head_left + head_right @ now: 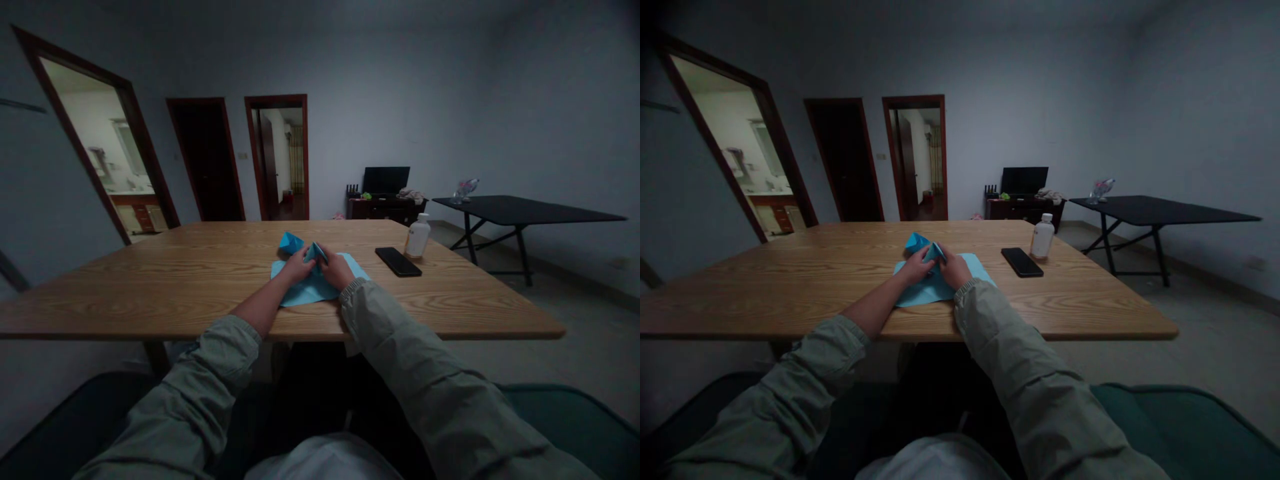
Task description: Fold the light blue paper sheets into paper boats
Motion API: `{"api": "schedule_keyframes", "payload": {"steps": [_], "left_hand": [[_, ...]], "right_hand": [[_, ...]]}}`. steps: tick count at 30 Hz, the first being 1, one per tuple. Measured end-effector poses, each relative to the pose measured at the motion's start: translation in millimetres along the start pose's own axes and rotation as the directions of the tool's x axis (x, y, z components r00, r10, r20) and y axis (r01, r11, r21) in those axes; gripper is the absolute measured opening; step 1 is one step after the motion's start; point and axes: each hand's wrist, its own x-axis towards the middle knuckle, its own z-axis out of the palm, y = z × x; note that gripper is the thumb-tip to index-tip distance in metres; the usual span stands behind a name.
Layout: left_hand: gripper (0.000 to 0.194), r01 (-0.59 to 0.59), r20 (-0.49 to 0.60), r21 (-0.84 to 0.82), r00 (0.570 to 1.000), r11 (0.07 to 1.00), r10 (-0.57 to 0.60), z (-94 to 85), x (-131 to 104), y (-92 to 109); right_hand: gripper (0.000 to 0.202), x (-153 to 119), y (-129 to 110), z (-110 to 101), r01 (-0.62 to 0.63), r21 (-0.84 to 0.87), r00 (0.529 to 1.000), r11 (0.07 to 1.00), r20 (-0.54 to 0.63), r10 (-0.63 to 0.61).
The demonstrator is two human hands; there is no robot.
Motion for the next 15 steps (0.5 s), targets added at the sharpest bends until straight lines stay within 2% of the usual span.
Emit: {"api": "schedule_keyframes", "payload": {"steps": [3, 10, 15], "left_hand": [[0.045, -0.027, -0.014, 0.05, 1.0, 0.998, 0.028, 0.3, -2.4, 5.3], [0.046, 0.042, -0.084, 0.001, 0.996, 0.999, -0.042, -4.3, -0.5, 2.1], [0.037, 0.172, -0.182, -0.198, 0.961, 0.965, -0.208, -7.9, 7.8, -4.5]], "right_hand": [[0.05, 0.4, -0.4, 0.8, 0.006, -0.002, 1.0, 1.0, -0.013, -0.006], [0.051, 2.0, 4.2, 0.9, -0.017, 0.037, 0.997, 0.999, -0.078, 0.02], [0.049, 2.4, 5.6, 0.5, 0.001, 0.012, 0.996, 1.0, -0.087, 0.0]]}}
